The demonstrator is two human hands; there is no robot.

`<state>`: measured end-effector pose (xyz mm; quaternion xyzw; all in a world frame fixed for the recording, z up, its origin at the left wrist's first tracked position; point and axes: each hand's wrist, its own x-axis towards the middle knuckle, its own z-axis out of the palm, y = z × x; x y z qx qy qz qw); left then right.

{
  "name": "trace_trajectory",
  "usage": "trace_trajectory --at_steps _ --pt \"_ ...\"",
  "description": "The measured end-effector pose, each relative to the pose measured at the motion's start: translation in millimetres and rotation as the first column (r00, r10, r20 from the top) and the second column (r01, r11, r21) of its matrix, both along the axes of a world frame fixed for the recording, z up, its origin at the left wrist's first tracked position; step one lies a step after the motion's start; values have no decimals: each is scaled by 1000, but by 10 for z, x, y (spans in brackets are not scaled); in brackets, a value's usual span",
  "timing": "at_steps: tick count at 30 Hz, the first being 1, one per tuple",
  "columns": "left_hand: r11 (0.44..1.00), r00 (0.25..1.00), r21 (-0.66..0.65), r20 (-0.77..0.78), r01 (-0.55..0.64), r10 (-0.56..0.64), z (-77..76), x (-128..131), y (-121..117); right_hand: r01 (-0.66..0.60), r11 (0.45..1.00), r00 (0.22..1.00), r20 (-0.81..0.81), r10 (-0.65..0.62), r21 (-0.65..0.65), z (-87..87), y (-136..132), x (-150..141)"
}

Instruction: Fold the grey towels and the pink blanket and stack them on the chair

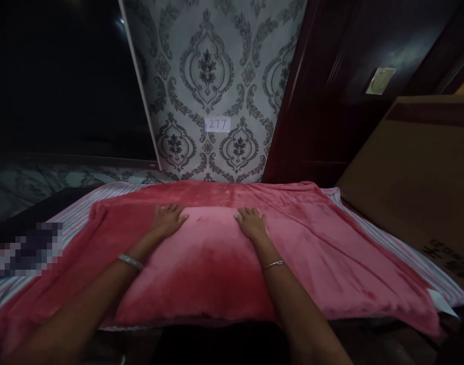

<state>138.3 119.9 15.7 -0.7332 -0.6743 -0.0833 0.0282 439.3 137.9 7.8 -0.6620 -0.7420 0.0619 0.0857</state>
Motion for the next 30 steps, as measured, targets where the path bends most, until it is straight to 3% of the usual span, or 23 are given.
trace_trajectory --at_steps 3,7,14,19,24,27,30 --pt "996 996 -64 60 -69 72 -86 -148 19 45 998 993 -109 -48 -35 -127 14 120" --pt "998 998 -30 43 -51 52 -221 -162 30 21 1000 991 -135 -18 16 -262 31 155" --pt "999 997 -8 59 -48 48 -253 -155 22 23 997 991 -134 -13 71 -297 18 144" --pt "995 996 -68 39 -72 75 -182 -152 12 27 999 995 -97 -23 37 -240 -14 118" --pt "988 995 -126 22 -93 97 99 -76 -36 45 999 998 -46 -44 9 -2 -121 19" --pt "998 999 -53 5 41 -41 237 160 -301 -34 996 999 25 32 78 124 -365 -109" --pt "949 949 -8 -12 316 -316 156 467 -698 -202 978 978 55 199 59 83 -698 -227"
